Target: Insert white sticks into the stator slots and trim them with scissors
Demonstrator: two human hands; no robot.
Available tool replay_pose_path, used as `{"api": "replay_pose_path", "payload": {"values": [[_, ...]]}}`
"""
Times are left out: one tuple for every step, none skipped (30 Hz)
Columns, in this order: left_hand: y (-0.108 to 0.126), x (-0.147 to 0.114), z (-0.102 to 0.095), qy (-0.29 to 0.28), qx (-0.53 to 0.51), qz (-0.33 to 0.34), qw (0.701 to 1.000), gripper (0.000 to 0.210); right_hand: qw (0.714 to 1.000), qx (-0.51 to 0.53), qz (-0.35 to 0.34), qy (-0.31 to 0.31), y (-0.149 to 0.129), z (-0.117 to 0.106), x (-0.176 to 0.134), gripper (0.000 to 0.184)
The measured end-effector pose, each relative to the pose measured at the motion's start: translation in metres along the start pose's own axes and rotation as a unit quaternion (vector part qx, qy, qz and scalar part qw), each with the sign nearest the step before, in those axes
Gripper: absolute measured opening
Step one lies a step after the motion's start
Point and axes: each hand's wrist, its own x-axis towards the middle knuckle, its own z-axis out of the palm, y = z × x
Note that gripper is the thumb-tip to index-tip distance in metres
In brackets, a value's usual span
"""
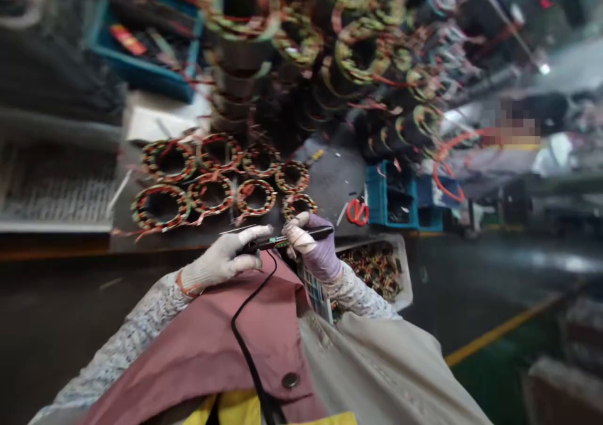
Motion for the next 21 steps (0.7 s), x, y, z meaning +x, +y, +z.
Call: {"api": "replay_pose_path", "payload": {"values": [[0.004,0.015,0.013,-0.061,0.041,-0.004,0.997,0.059,0.999,0.029,0.011,0.027,0.005,-0.021,-0.004,0.034],[0.008,0.031,0.026,-0.119,0.079,-0.008,0.990,0.060,0.997,0.057,0.018,0.048,0.011,-0.043,-0.007,0.033],[0.012,0.047,0.039,-0.172,0.113,-0.012,0.978,0.061,0.994,0.083,0.021,0.063,0.017,-0.065,-0.010,0.032],[0.016,0.063,0.053,-0.223,0.140,-0.013,0.965,0.061,0.991,0.108,0.022,0.077,0.024,-0.088,-0.013,0.032],[0.020,0.081,0.067,-0.272,0.160,-0.011,0.949,0.062,0.987,0.132,0.022,0.090,0.030,-0.111,-0.015,0.031],[0.025,0.100,0.082,-0.320,0.175,-0.009,0.931,0.063,0.982,0.155,0.022,0.103,0.037,-0.134,-0.016,0.031],[0.030,0.118,0.097,-0.364,0.185,-0.006,0.913,0.063,0.977,0.177,0.021,0.114,0.044,-0.155,-0.017,0.030],[0.035,0.137,0.114,-0.404,0.194,-0.004,0.894,0.064,0.973,0.194,0.020,0.121,0.050,-0.175,-0.019,0.029],[0.039,0.154,0.131,-0.435,0.201,0.001,0.878,0.066,0.971,0.206,0.019,0.120,0.055,-0.193,-0.019,0.028],[0.043,0.170,0.149,-0.460,0.207,0.005,0.864,0.067,0.970,0.214,0.019,0.115,0.060,-0.208,-0.020,0.027],[0.045,0.184,0.168,-0.476,0.208,0.007,0.855,0.069,0.969,0.221,0.017,0.111,0.065,-0.222,-0.020,0.026],[0.047,0.196,0.187,-0.475,0.204,0.006,0.856,0.069,0.968,0.225,0.014,0.113,0.069,-0.232,-0.018,0.025],[0.047,0.206,0.205,-0.448,0.200,-0.001,0.872,0.066,0.967,0.225,0.010,0.123,0.072,-0.241,-0.015,0.025],[0.045,0.215,0.223,-0.392,0.196,-0.018,0.899,0.062,0.964,0.223,0.007,0.142,0.075,-0.249,-0.011,0.024],[0.043,0.223,0.239,-0.312,0.196,-0.039,0.929,0.057,0.960,0.224,0.003,0.169,0.077,-0.256,-0.006,0.024],[0.041,0.231,0.254,-0.221,0.202,-0.059,0.953,0.054,0.954,0.228,0.001,0.195,0.079,-0.263,0.001,0.024],[0.039,0.239,0.268,-0.136,0.213,-0.072,0.965,0.052,0.948,0.235,0.003,0.215,0.081,-0.271,0.009,0.025],[0.037,0.247,0.279,-0.077,0.227,-0.078,0.968,0.049,0.941,0.248,0.007,0.229,0.082,-0.279,0.018,0.025],[0.037,0.256,0.289,-0.047,0.238,-0.076,0.967,0.046,0.936,0.264,0.012,0.233,0.082,-0.288,0.027,0.026],[0.038,0.266,0.297,-0.034,0.242,-0.071,0.967,0.044,0.933,0.277,0.019,0.229,0.081,-0.297,0.035,0.027],[0.040,0.276,0.303,-0.026,0.237,-0.071,0.969,0.043,0.932,0.286,0.025,0.223,0.080,-0.307,0.044,0.028]]}}
